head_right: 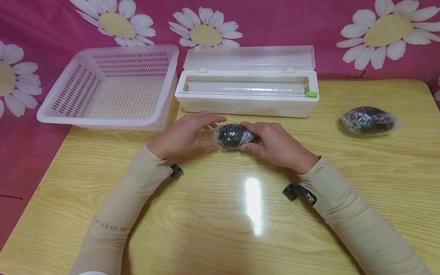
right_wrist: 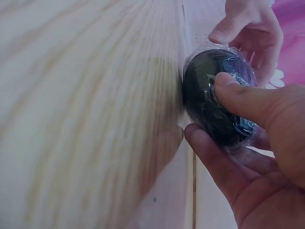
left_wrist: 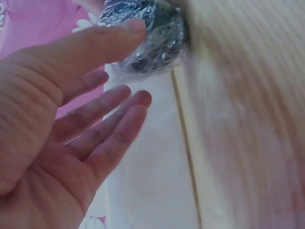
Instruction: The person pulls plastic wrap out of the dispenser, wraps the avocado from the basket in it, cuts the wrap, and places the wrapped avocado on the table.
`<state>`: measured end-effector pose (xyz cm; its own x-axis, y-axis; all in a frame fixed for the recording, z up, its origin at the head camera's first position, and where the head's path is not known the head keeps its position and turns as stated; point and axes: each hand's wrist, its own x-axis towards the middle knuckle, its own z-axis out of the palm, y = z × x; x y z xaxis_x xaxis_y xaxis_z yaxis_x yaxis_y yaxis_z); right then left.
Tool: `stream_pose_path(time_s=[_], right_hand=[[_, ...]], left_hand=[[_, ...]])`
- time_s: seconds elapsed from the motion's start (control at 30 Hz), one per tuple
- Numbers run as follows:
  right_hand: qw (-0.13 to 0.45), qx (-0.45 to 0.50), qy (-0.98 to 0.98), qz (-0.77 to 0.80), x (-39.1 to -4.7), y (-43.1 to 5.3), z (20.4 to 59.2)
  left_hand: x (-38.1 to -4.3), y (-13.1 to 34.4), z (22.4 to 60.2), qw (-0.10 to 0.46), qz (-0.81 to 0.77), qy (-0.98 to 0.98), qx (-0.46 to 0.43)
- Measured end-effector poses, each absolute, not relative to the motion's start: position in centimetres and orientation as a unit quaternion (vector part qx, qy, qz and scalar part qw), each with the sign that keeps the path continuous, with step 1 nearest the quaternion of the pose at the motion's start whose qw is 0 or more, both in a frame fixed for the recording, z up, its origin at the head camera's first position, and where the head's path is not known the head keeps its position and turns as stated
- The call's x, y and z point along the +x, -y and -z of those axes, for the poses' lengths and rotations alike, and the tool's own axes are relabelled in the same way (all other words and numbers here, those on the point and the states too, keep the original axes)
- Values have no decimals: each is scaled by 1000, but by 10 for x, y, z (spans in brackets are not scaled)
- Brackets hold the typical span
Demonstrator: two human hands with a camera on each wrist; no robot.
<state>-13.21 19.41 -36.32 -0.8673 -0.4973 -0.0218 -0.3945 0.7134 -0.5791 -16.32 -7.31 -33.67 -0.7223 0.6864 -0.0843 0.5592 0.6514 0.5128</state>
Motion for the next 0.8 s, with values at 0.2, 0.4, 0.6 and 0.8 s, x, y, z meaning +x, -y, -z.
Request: stream_pose_path(time_s=[0.2, 0.4, 0.6, 0.8], right_hand=[[91, -247, -919, 293, -131, -194, 361], [90, -249, -918, 294, -131, -194, 361], [88, -248, -918, 297, -132, -193, 361], [91, -241, -919, 299, -132, -194, 363]], left_hand=[[-166, 75, 336, 114, -271, -885, 361], [-165, 74, 339, 99, -278, -885, 361], [-164, 74, 338, 99, -268, -888, 362], [-166, 75, 337, 115, -276, -879, 372]])
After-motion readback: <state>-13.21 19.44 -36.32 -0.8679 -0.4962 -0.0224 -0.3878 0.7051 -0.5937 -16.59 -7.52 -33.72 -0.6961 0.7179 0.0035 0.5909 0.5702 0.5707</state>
